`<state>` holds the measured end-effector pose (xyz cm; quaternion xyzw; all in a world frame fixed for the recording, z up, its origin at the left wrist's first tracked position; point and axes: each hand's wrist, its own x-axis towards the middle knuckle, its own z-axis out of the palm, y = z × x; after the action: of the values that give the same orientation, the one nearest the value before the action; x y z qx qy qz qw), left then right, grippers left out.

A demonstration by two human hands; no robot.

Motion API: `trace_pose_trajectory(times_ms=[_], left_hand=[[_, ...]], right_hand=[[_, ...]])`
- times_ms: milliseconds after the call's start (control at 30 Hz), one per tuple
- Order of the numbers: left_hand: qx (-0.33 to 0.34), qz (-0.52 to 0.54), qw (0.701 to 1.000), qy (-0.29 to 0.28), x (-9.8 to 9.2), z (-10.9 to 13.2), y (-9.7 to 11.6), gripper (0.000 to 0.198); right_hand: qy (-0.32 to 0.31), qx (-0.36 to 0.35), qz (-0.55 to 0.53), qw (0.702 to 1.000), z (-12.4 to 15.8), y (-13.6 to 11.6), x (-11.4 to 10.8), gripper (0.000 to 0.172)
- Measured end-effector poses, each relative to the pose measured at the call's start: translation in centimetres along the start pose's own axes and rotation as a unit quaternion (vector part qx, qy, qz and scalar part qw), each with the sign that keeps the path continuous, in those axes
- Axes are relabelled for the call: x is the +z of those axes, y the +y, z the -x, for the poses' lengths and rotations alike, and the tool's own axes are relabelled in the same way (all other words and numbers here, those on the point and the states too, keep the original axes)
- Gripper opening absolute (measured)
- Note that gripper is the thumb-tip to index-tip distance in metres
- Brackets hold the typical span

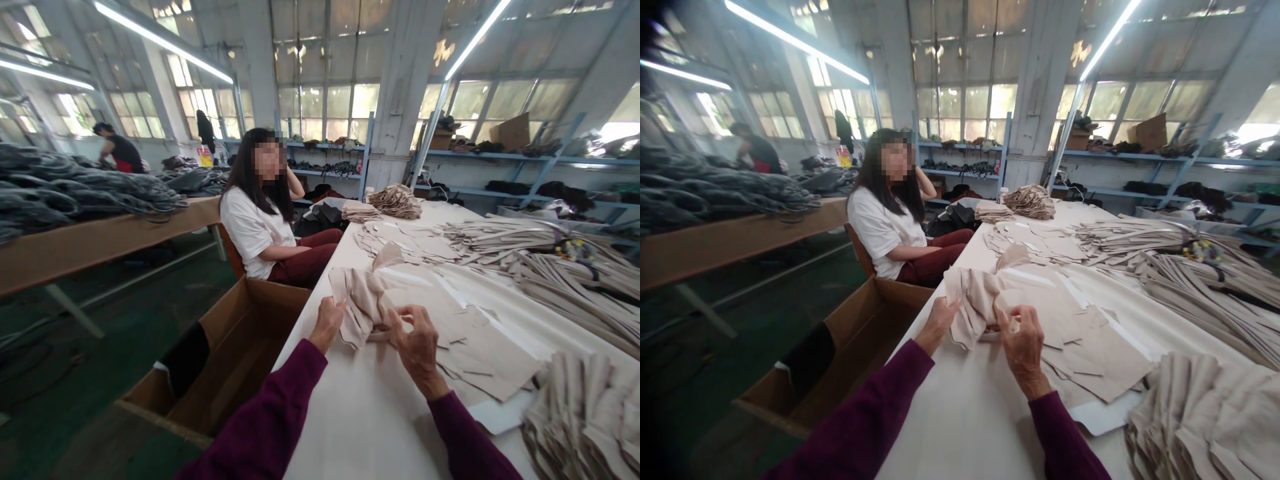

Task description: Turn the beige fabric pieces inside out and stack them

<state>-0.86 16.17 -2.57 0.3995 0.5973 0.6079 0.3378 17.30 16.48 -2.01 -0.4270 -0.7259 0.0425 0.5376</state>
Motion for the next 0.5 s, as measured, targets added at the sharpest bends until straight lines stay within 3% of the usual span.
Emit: trace_pose_trajectory(times_ms=[33, 100, 200, 333, 500], left_hand=[[0.002, 0.019, 1.0, -0.008, 0.1, 0.0, 0.0, 0.028], [0.005, 0.052, 0.998, -0.028, 0.3, 0.1, 0.0, 0.028], [0.005, 0.095, 0.994, -0.057, 0.5, 0.3, 0.3, 0.032], [-0.01, 0.131, 0.988, -0.086, 0.2, 0.6, 1.2, 0.038], [-0.086, 0.209, 0.949, -0.219, -0.3, 2.0, 3.7, 0.041]], right_hand=[[0.012, 0.045, 0.017, 0.999, -0.3, 0.7, -0.1, 0.023], [-0.023, 0.105, 0.026, 0.994, -0.7, 1.7, -0.1, 0.03], [-0.057, 0.142, -0.014, 0.988, -0.7, 2.3, -0.1, 0.039], [0.045, 0.189, -0.035, 0.98, -1.7, 3.3, -1.3, 0.037], [0.085, 0.211, 0.005, 0.974, -4.1, 6.0, -5.3, 0.038]])
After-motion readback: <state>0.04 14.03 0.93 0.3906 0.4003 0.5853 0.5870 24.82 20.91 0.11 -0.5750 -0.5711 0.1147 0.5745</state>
